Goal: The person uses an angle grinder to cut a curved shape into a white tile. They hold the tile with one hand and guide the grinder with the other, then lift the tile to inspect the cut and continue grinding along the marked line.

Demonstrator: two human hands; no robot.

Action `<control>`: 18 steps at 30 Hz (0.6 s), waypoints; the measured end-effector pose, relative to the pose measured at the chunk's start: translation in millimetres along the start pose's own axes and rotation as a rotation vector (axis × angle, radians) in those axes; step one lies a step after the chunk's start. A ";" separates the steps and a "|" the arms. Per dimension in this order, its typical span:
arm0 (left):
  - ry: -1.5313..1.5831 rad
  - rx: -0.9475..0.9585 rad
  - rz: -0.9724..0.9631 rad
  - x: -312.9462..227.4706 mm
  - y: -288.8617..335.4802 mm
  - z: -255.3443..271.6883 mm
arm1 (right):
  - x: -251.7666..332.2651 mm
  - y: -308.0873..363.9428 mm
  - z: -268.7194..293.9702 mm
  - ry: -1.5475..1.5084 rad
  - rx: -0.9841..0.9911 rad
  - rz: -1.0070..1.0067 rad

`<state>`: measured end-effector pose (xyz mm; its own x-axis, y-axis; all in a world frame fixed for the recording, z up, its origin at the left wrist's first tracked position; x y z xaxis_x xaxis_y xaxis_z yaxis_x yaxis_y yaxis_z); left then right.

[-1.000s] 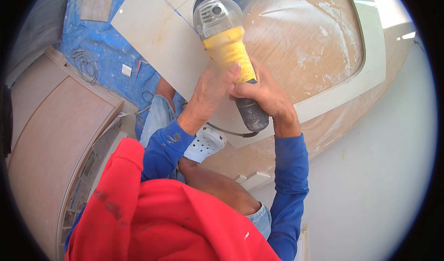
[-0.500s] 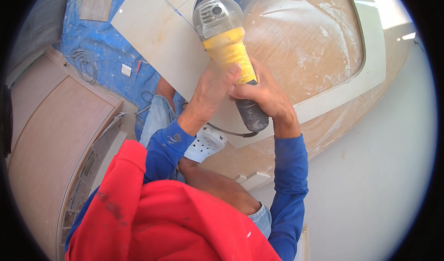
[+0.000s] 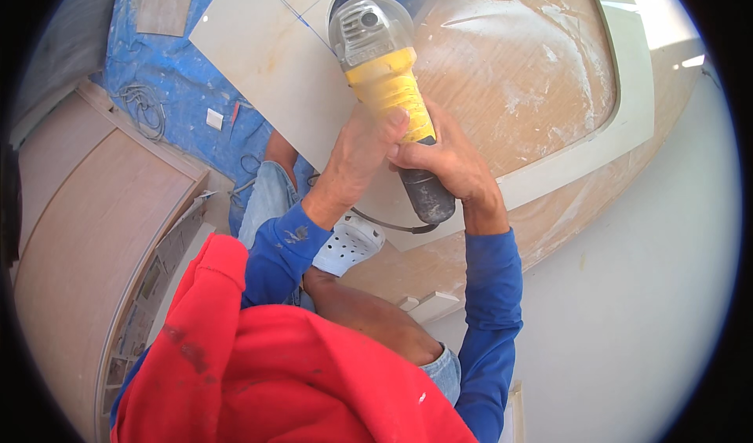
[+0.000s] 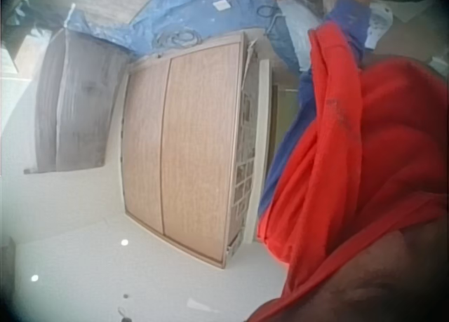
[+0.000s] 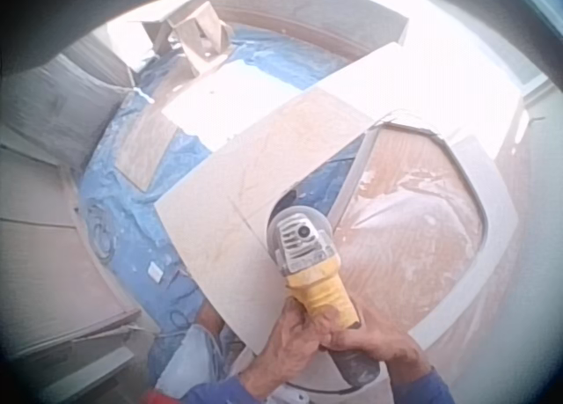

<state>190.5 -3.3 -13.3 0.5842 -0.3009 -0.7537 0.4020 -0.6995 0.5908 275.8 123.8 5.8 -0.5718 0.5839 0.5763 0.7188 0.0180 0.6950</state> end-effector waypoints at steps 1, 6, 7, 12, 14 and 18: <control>-0.005 0.002 -0.001 0.5 0.2 0.0 | -0.1 -0.1 0.2 0.006 -0.004 -0.002; -0.010 0.004 -0.004 6.1 -0.4 0.9 | 0.6 1.2 1.1 0.021 0.024 -0.005; -0.014 0.006 -0.009 6.9 -0.7 1.0 | 0.9 1.5 1.3 0.028 0.028 -0.005; -0.038 -0.009 -0.058 4.4 -1.1 -0.3 | 0.0 1.3 0.6 0.028 0.004 0.016; -0.010 0.008 -0.016 2.9 0.8 -1.1 | -0.1 1.4 1.1 0.032 0.003 0.019; -0.029 0.047 0.035 -1.5 3.3 -1.2 | -0.9 1.2 3.0 0.032 0.014 0.009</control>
<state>191.8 -4.4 -9.8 0.5762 -0.3436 -0.7416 0.3478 -0.7180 0.6029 278.4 125.7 4.9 -0.5774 0.5576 0.5964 0.7294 0.0240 0.6837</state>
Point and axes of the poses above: each hand's wrist, its own y-axis away from the middle knuckle, its own z-axis out of the back of the hand, x = y × z, the point moved 4 cm from there along -y, towards the middle knuckle, and after that the axes turned 5 degrees about x, right-handed, at the moved point
